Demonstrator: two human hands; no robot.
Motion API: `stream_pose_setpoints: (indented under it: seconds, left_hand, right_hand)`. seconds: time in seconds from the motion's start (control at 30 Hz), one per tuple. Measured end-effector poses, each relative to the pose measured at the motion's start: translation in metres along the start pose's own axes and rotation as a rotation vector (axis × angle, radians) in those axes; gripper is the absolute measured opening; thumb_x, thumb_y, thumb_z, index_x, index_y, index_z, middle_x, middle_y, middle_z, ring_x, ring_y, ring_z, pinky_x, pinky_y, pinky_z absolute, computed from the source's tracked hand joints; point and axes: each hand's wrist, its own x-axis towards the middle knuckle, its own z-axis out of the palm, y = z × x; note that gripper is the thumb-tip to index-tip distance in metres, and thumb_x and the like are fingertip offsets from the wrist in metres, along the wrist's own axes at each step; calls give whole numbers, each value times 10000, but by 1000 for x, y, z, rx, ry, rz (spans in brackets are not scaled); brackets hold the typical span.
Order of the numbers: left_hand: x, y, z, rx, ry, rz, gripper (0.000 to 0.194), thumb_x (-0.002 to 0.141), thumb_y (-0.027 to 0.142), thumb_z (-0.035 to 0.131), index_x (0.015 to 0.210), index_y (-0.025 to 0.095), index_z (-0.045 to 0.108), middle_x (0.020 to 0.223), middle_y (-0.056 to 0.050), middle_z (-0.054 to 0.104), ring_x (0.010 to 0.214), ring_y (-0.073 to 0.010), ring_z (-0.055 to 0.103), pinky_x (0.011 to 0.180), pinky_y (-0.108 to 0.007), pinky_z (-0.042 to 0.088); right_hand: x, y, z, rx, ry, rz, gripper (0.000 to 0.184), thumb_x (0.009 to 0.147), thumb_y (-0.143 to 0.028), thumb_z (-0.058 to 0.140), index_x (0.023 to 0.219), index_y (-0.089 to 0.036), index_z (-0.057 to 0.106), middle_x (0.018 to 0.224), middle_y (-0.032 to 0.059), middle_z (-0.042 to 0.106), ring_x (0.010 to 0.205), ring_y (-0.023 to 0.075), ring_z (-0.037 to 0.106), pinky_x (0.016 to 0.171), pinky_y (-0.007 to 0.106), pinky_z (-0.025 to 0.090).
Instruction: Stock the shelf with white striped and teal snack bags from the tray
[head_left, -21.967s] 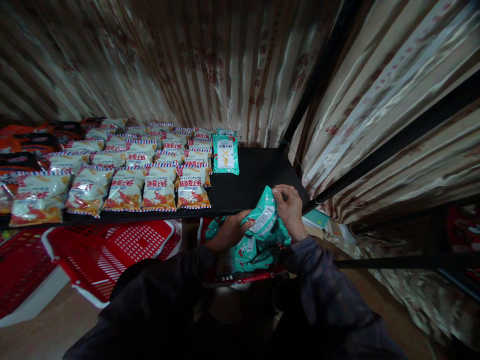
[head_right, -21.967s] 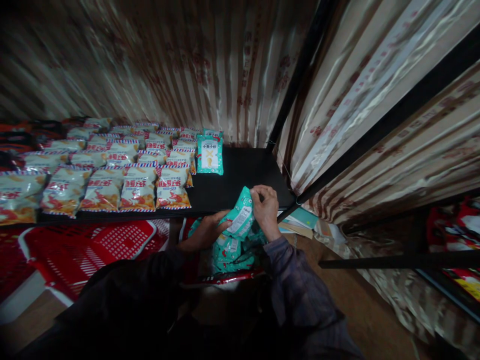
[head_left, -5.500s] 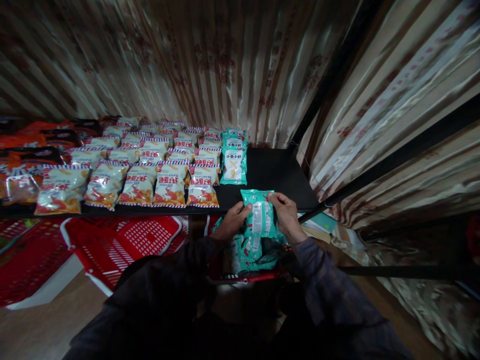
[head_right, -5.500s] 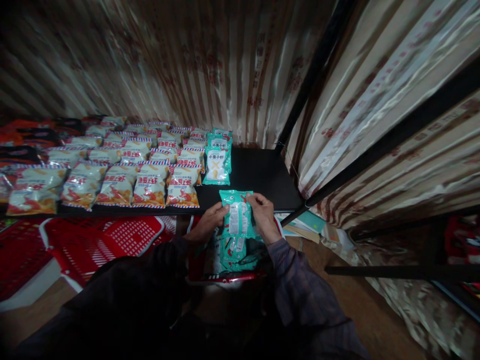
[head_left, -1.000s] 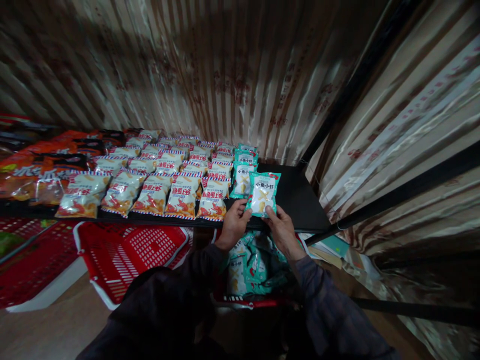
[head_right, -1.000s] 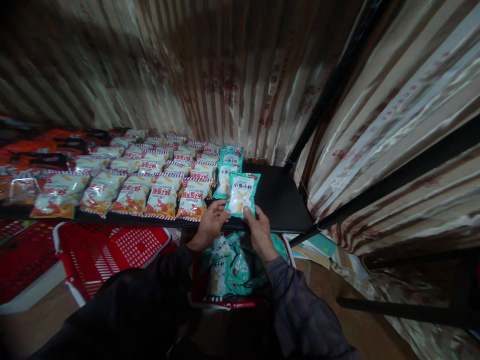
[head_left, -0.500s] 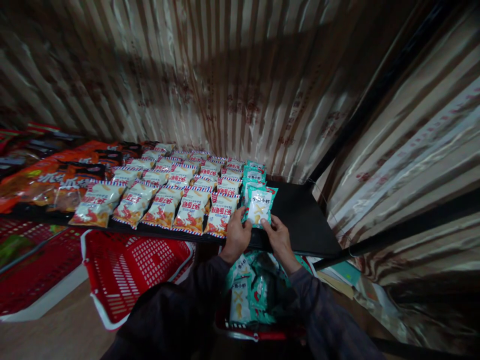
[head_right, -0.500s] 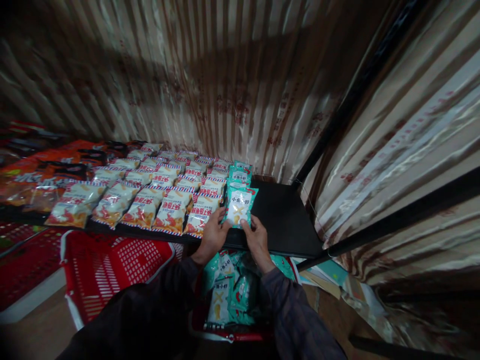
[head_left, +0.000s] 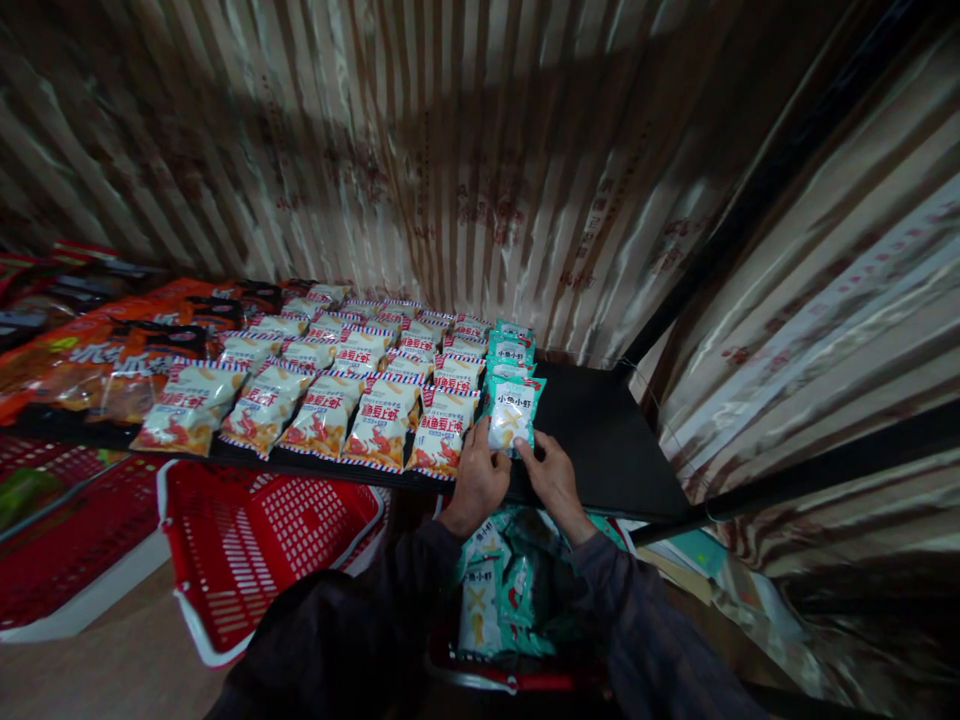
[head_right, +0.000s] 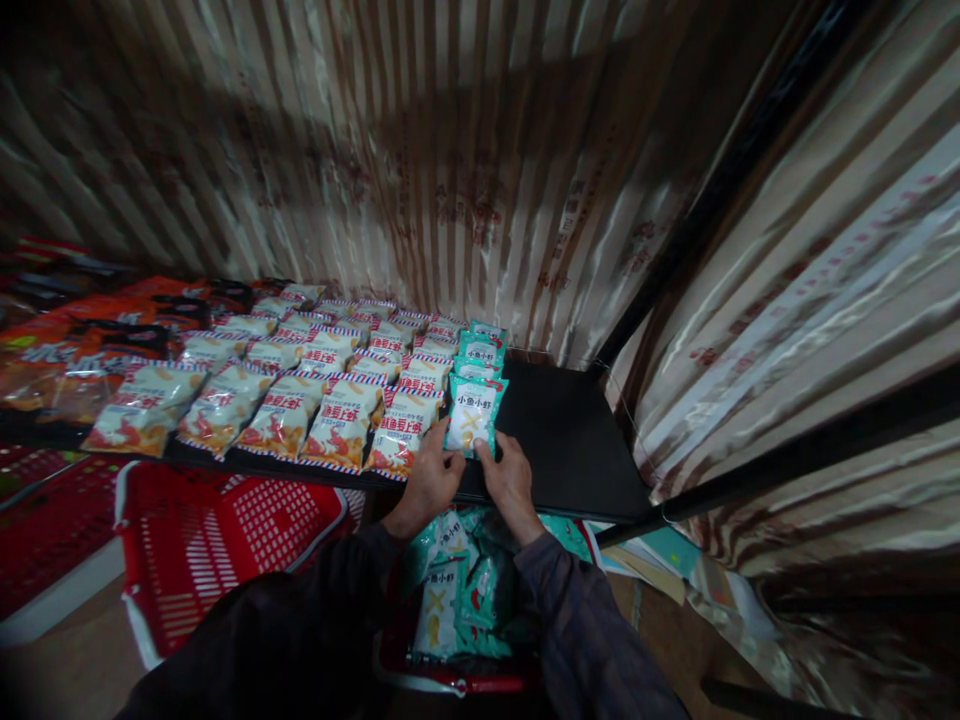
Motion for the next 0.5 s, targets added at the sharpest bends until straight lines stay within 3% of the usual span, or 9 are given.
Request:
stream_pose_setpoints:
  seconds: [0.2, 0.5]
  left_hand:
    - [-4, -5, 1, 17, -33, 28, 709, 794, 150, 505, 1482, 102, 339, 1412, -222, 487, 1143, -291, 608, 984, -466, 530]
    - [-6, -8, 4, 28, -32, 73, 765, 800, 147, 513, 1522, 119, 262, 1497, -203, 417, 1327, -322, 482, 1094, -504, 439]
  right_hand:
    - [0, -3, 1, -99, -29, 0, 519, 843, -514, 515, 1202, -166, 654, 1076, 130, 698, 936, 270, 641, 846, 391, 487]
    - [-1, -1, 4, -120, 41, -55, 494, 832, -498, 548, 1196, -178, 645, 1026, 112, 662, 900, 254, 618, 832, 393, 493]
